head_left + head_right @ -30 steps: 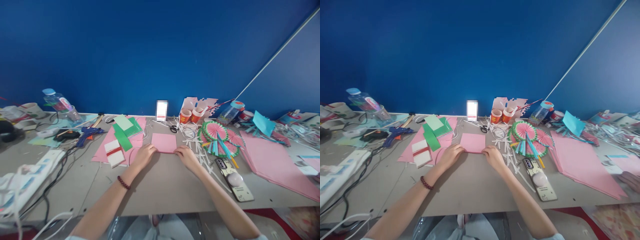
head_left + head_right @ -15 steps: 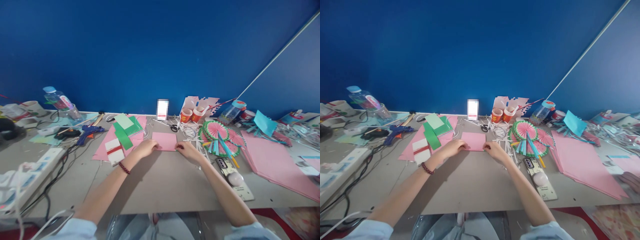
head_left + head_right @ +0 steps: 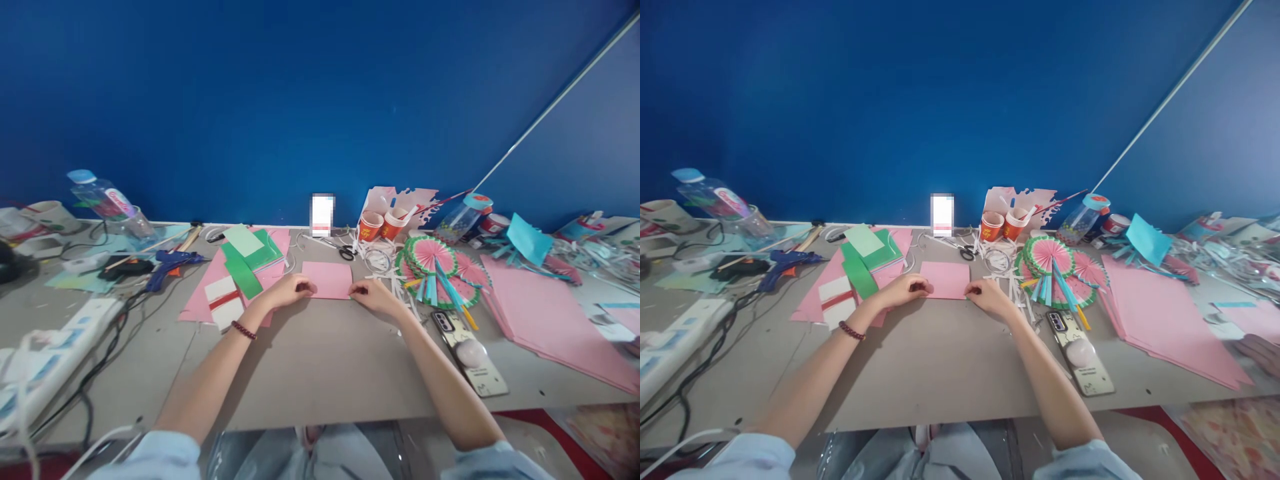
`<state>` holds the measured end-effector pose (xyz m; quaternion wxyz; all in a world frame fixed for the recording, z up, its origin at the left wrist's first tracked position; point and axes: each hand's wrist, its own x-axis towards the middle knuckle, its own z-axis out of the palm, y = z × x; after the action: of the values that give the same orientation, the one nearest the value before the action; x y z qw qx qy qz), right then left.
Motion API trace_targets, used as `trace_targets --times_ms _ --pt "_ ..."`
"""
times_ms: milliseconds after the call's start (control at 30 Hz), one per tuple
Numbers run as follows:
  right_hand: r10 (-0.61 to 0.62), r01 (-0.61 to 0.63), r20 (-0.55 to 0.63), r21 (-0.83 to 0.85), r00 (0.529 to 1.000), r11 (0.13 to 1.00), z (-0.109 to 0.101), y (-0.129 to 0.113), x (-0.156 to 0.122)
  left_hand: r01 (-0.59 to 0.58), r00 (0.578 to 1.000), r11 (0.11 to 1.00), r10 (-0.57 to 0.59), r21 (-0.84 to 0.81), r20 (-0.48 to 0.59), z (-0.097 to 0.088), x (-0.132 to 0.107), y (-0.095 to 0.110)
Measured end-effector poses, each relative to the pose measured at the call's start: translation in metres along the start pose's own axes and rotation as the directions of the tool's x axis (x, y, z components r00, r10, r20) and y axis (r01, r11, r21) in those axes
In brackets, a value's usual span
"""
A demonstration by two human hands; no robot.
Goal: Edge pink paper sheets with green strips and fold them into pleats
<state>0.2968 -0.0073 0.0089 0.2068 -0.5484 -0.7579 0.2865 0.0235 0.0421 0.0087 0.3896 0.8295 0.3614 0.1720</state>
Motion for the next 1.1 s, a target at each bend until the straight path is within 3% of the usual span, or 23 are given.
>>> trace_targets --times_ms 533,1100 --pt "0.105 -0.103 -0.023 0.078 0.994 0.992 0.0005 -0.0020 0.0028 -0.010 1.000 1.000 0.010 -0.007 0.022 0.0002 0.0039 -0.0065" --pt "0.101 -0.096 -0.045 0.094 0.994 0.991 0.0026 -0.0018 0.0009 -0.009 1.000 0.998 0.009 -0.062 0.014 0.0002 0.0030 -0.0035"
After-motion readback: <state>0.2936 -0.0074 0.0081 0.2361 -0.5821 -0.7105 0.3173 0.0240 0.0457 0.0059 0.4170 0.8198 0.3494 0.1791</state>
